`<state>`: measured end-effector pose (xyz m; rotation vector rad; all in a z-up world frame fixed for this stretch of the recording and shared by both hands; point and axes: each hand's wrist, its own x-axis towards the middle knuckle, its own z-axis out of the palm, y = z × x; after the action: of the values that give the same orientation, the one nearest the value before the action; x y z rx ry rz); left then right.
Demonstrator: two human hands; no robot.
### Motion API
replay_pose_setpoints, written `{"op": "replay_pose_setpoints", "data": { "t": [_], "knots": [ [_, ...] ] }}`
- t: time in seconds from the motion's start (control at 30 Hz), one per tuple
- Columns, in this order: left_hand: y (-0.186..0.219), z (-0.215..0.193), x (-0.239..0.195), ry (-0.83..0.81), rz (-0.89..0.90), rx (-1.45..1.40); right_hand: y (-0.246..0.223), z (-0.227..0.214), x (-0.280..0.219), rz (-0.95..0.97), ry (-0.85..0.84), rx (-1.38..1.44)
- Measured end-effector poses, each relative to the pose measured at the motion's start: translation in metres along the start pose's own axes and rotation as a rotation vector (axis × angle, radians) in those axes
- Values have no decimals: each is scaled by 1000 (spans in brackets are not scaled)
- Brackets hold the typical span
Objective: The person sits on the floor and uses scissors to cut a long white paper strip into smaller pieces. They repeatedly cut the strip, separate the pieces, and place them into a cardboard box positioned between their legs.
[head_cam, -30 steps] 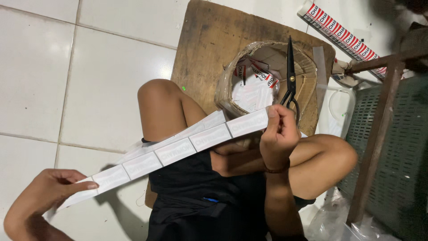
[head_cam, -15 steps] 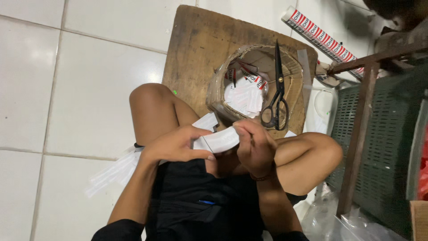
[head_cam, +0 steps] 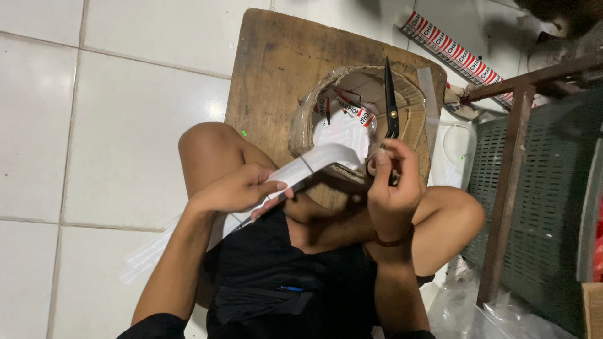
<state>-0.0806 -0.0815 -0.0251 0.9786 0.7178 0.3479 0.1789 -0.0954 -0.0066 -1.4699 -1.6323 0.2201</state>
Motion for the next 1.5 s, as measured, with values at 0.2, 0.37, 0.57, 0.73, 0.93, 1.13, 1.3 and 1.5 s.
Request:
{"op": "replay_pose_setpoints", "data": {
  "t": [0.2, 0.37, 0.57, 0.73, 0.93, 1.13, 1.3, 1.5],
  "knots": [
    [17, -2, -3, 125, -57, -6, 34, -14, -18, -25, -229, -511],
    [21, -4, 9, 126, -38, 4, 51, -5, -1, 399, -639, -735],
    [29, -1, 32, 169, 53, 111, 63, -27, 4, 742, -469, 293],
    [37, 4, 43, 208, 107, 141, 38, -41, -39, 705, -331, 443],
    [55, 16, 52, 313, 9, 358, 97, -47, -107, 641, -802, 805],
    [45, 19, 69, 325, 122, 321, 21, -69, -74, 653, -843, 875],
    [34, 21, 79, 418, 39, 380, 12, -65, -60, 607, -898, 743],
    [15, 28, 92, 520, 82, 342, 27, -54, -62, 524, -867, 860]
  ]
}}
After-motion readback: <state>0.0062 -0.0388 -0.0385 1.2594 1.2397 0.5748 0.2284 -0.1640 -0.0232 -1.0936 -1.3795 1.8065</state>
